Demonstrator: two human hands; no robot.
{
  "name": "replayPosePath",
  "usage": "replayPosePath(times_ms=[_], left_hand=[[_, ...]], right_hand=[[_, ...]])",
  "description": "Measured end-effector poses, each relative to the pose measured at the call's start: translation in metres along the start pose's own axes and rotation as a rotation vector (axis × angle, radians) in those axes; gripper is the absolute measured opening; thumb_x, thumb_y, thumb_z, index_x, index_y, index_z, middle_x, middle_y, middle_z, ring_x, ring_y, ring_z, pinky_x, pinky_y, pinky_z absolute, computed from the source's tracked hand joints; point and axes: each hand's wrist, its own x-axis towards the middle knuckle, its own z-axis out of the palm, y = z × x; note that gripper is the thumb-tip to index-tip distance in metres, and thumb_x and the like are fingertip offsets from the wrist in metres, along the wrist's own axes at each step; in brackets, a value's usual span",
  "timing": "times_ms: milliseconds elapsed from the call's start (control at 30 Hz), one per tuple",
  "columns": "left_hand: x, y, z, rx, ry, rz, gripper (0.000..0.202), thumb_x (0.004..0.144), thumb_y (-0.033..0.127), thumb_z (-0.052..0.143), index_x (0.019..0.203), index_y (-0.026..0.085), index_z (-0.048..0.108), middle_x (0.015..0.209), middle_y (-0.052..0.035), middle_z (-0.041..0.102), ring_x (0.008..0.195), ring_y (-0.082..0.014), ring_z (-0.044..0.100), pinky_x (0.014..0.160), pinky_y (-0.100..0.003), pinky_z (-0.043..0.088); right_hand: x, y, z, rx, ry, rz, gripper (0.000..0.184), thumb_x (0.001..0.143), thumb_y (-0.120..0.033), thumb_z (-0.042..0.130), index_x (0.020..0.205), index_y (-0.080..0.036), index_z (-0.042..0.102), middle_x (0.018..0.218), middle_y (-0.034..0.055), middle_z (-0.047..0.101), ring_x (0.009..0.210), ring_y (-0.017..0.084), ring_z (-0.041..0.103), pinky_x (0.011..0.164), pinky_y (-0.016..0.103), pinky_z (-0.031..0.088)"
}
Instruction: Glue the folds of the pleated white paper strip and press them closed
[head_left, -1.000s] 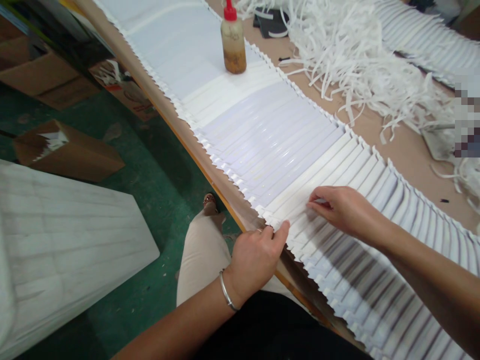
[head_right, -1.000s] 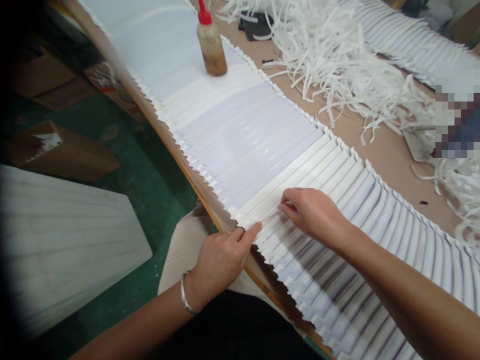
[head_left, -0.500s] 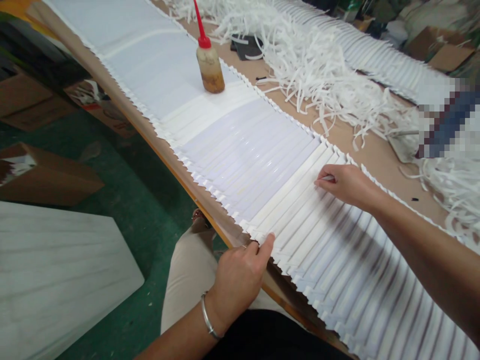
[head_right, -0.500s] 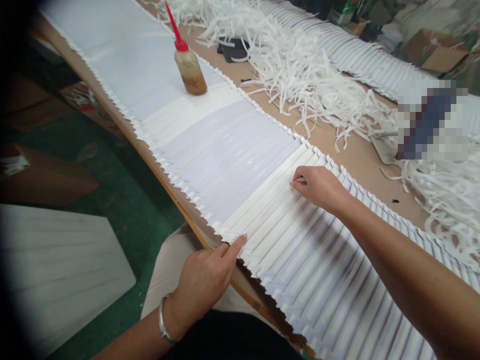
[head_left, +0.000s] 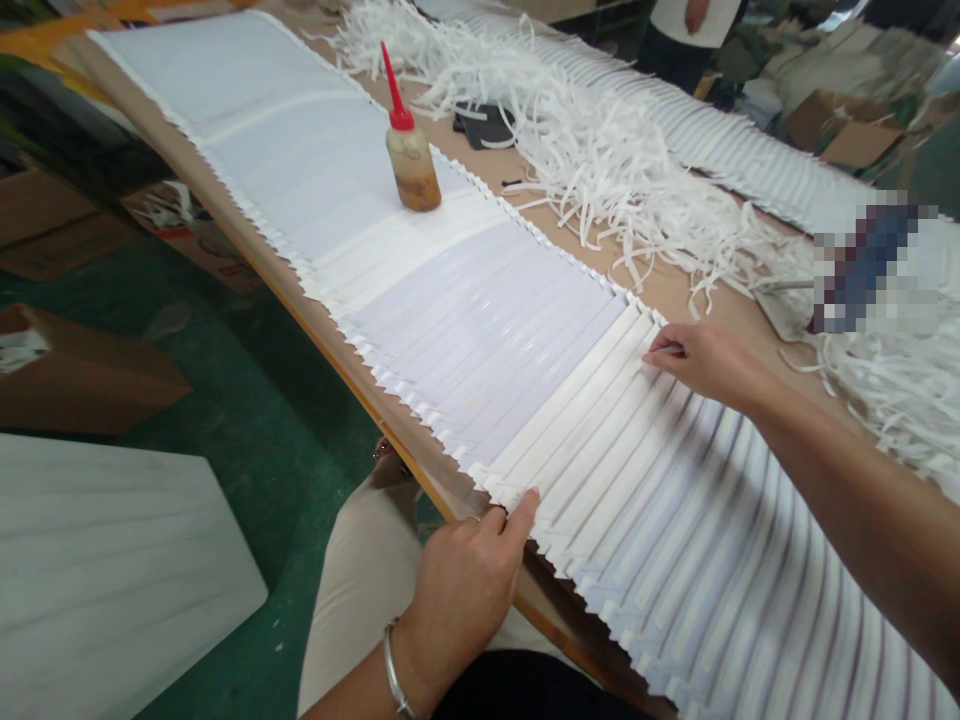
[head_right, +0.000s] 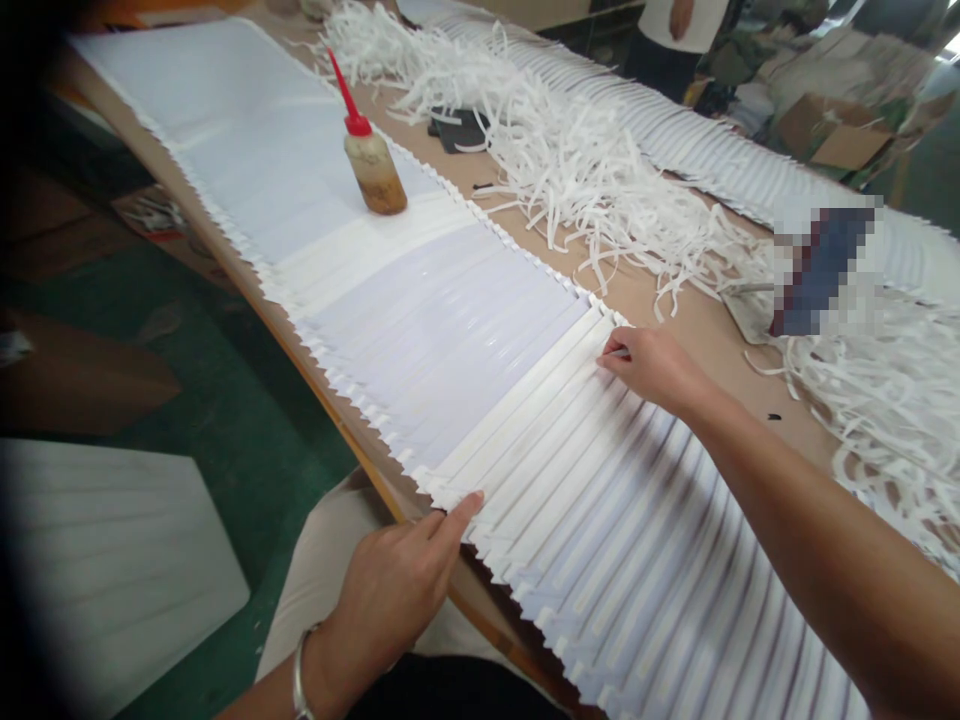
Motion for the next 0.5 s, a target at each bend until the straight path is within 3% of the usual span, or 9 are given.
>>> replayPosePath(times_ms=[200, 500], left_hand=[[-0.001, -0.001, 0.002, -0.013, 0.042, 0.001, 0.055, 0.087, 0.002, 0.058, 0.139, 0.018, 0.064, 0.073, 0.0014, 0.067, 0.055, -0.0200, 0.066, 0.046, -0.029, 0.046], [0.000, -0.001, 0.002, -0.037, 0.071, 0.001, 0.053, 0.088, 0.001, 0.057, 0.138, 0.017, 0.063, 0.072, 0.0020, 0.067, 0.055, -0.0205, 0.068, 0.046, -0.030, 0.047]], right_hand=[[0.022, 0.037, -0.004, 0.063, 0.086, 0.051, 0.021, 0.088, -0.038, 0.063, 0.086, -0.018, 0.069, 0.075, 0.0048, 0.071, 0.069, 0.018, 0.062, 0.064, 0.029, 0.040], [0.033, 0.039, 0.011, 0.034, 0.112, 0.066, 0.021, 0.089, -0.035, 0.059, 0.086, -0.017, 0.067, 0.075, 0.0052, 0.069, 0.068, 0.017, 0.059, 0.065, 0.030, 0.038]])
